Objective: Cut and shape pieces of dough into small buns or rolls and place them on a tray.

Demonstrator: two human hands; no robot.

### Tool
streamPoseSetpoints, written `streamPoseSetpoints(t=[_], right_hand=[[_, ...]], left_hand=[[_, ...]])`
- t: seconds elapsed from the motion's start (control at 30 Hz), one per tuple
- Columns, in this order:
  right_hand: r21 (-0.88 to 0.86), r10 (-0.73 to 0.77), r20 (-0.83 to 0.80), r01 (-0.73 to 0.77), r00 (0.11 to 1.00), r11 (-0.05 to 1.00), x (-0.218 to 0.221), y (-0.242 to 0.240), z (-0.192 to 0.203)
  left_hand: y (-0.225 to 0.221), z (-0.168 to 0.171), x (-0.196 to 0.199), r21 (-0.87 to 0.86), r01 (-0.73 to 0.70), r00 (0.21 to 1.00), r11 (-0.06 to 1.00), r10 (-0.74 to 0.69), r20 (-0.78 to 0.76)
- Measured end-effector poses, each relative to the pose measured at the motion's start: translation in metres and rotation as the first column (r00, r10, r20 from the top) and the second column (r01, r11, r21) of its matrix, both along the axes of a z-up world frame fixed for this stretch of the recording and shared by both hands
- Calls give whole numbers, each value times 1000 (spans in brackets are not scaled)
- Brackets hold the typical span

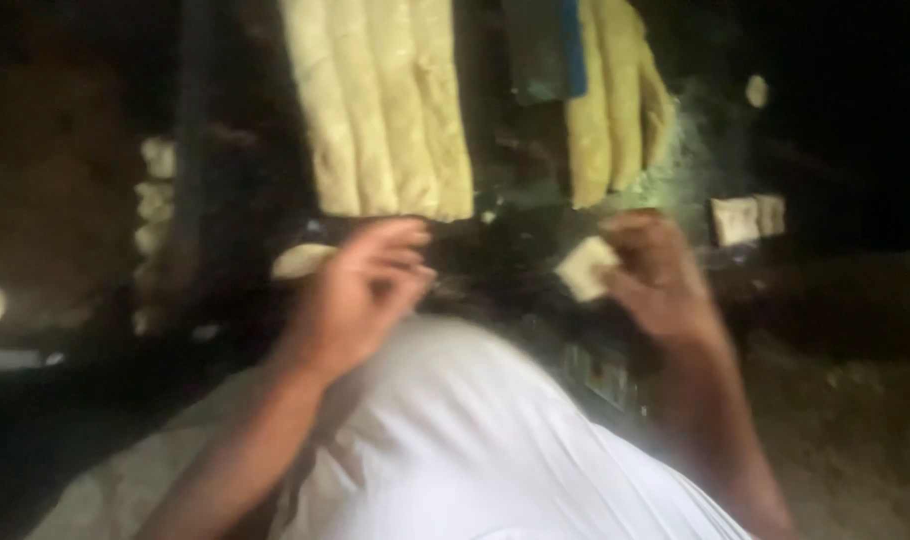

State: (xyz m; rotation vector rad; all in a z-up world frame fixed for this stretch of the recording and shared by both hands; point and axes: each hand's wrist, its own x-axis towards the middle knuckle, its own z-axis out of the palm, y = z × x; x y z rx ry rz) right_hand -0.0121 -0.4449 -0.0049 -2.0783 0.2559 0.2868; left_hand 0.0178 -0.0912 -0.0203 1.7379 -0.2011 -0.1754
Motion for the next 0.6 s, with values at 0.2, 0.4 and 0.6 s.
streamPoseSetpoints(t=[0.2,0.4,0.6], right_hand=[[575,128,1,-105,992,811,28,132,-21],[-303,484,487,-379,728,875,45,204,2],[-554,702,464,-442,540,706,49,238,-44]], left_hand=[[-8,7,-10,-404,2,911,915,-168,-377],[53,-20,-10,-102,-272,939,957,240,-247],[88,-40,-17,-67,-493,868,867,486,-102]])
